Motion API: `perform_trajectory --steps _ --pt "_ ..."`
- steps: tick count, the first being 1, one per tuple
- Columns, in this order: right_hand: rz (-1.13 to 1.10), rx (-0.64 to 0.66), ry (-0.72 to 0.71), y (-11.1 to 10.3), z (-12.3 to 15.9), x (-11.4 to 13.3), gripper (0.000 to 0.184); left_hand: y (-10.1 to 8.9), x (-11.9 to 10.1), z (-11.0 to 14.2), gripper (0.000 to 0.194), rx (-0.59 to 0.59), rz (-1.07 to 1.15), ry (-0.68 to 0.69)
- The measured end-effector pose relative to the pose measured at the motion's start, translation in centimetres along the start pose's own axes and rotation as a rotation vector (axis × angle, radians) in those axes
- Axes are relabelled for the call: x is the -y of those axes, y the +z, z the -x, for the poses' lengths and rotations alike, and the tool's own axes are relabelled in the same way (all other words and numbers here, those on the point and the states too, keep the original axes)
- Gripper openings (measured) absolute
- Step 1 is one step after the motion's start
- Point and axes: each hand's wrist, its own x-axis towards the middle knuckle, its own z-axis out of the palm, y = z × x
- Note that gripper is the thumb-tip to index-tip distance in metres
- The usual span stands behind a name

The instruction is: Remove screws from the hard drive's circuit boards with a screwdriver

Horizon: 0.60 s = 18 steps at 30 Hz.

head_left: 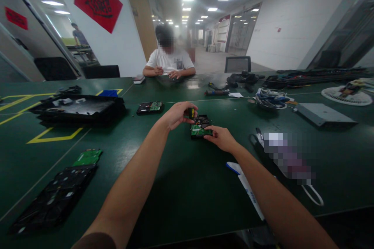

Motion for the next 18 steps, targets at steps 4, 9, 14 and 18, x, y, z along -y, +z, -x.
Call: perform_trajectory --steps 4,9,14,18 --pt "0.0 0.005 0.0 0.01 0.0 0.0 0.042 0.0 0.12 -0.11 0.021 0.009 0.079 -0.037" --pt "0.005 0.005 0.002 0.01 0.02 0.09 0.04 -0.12 0.18 -0.2 0.014 -0.041 -0.068 0.084" --pt "0.026 0.003 0.002 -0.07 0.0 0.23 0.04 0.02 0.04 -0.07 0.015 -0.111 -0.209 0.141" --pt "0.063 -0.002 -0.013 0.03 -0.09 0.31 0.038 0.33 -0.09 0.05 0.016 -0.101 -0.18 0.122"
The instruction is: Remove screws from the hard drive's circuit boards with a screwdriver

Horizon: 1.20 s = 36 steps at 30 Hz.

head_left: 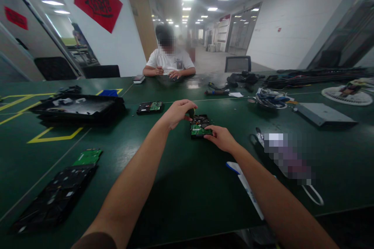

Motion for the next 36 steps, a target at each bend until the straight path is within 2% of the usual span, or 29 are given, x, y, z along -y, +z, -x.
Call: perform_trajectory --steps 8,18,23,30,36 --pt "0.092 -0.046 0.045 0.6 -0.1 0.4 0.037 0.3 0.3 -0.2 0.017 -0.035 0.001 0.08" --pt "0.144 -0.082 0.083 1.0 -0.6 0.1 0.041 0.4 1.8 -0.9 0.026 -0.153 -0.268 0.373" --pt "0.14 -0.082 0.086 1.0 -0.5 0.0 0.043 0.7 2.4 -0.8 0.026 -0.19 -0.27 0.383" --pt "0.123 -0.085 0.076 1.1 -0.6 -0.1 0.041 0.9 3.6 -0.8 0.028 -0.311 -0.359 0.465" --pt "0.118 -0.078 0.076 1.0 -0.6 -0.1 0.042 0.5 4.2 -1.2 0.032 -0.233 -0.288 0.47"
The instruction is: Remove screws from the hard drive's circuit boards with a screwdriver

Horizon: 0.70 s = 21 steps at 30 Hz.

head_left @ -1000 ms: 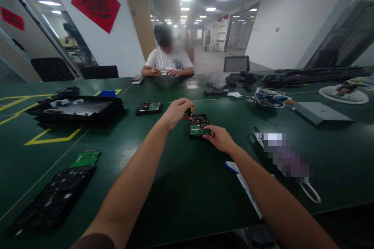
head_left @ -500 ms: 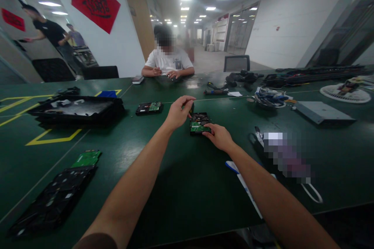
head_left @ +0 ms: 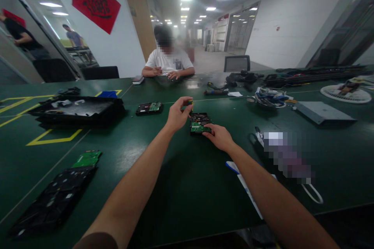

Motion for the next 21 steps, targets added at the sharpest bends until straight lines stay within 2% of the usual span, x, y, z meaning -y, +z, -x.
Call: perform_trajectory --steps 3,9,14,21 --pt "-0.002 0.012 0.001 -0.12 -0.03 0.05 0.042 0.2 -0.1 0.23 0.032 0.009 0.025 0.011" --pt "-0.002 0.015 0.014 -0.17 -0.04 0.18 0.042 0.25 -0.6 0.48 0.039 -0.051 -0.087 -0.004" --pt "-0.01 0.021 0.007 -0.28 -0.04 0.28 0.042 -0.05 -0.71 0.58 0.036 -0.039 -0.183 0.004" --pt "-0.012 0.013 0.007 -0.1 -0.05 0.22 0.041 -0.61 -0.23 0.4 0.033 -0.001 -0.345 0.214"
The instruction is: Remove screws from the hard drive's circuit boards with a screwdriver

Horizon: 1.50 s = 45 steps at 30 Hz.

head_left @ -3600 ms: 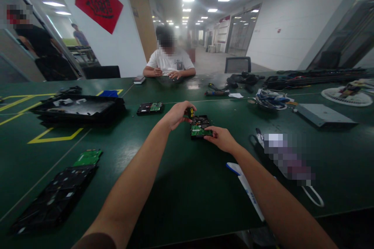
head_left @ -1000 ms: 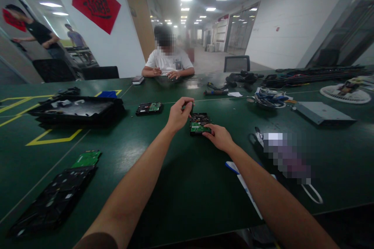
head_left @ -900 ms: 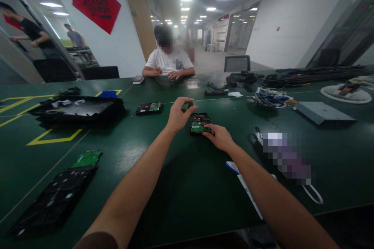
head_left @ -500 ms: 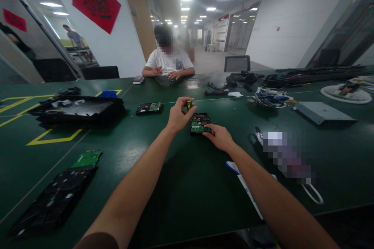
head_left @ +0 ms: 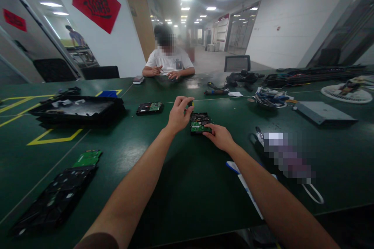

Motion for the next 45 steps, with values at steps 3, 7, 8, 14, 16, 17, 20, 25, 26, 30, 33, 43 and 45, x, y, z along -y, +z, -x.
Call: perform_trajectory --steps 3,7,8,14,16,17,20,25,26,30,33,43,45 --pt "0.003 -0.007 0.003 0.1 0.0 0.0 0.041 0.0 0.0 0.0 0.037 0.033 0.001 0.0" --pt "0.008 -0.004 -0.004 -0.1 0.0 0.1 0.042 0.1 -0.2 0.1 0.042 0.044 0.064 -0.128" --pt "0.009 -0.002 -0.004 -0.1 0.0 0.1 0.042 0.1 -0.2 0.1 0.046 0.037 0.082 -0.167" --pt "0.002 0.0 -0.002 -0.1 0.0 0.0 0.041 0.3 0.0 0.1 0.047 0.027 0.126 -0.222" --pt "0.002 0.002 0.0 -0.1 0.0 0.0 0.041 0.2 0.1 0.0 0.041 0.033 0.086 -0.161" --pt "0.003 0.0 0.002 -0.1 0.0 0.0 0.041 0.2 0.1 0.0 0.039 0.03 0.061 -0.127" --pt "0.008 -0.005 0.006 0.0 0.1 0.0 0.042 0.0 0.0 -0.1 0.035 0.013 -0.003 -0.056" --pt "0.006 0.002 -0.011 -0.2 0.1 0.0 0.042 -0.1 0.0 0.0 0.04 0.052 0.001 -0.055" --pt "0.007 0.001 -0.013 -0.2 0.0 -0.1 0.042 -0.1 0.1 0.0 0.042 0.053 0.016 -0.064" --pt "0.019 -0.001 -0.013 0.0 0.0 -0.2 0.042 0.3 0.7 0.1 0.05 0.015 0.11 -0.079" --pt "0.021 -0.005 -0.018 0.2 -0.1 -0.3 0.042 0.6 1.1 0.0 0.046 -0.023 0.157 -0.038" --pt "0.023 -0.028 -0.044 0.5 -0.1 -0.6 0.042 0.1 1.0 -0.4 0.033 -0.043 -0.11 0.085" --pt "0.023 -0.022 -0.045 0.5 -0.1 -0.6 0.043 0.2 1.1 -0.3 0.035 -0.038 -0.111 0.068"
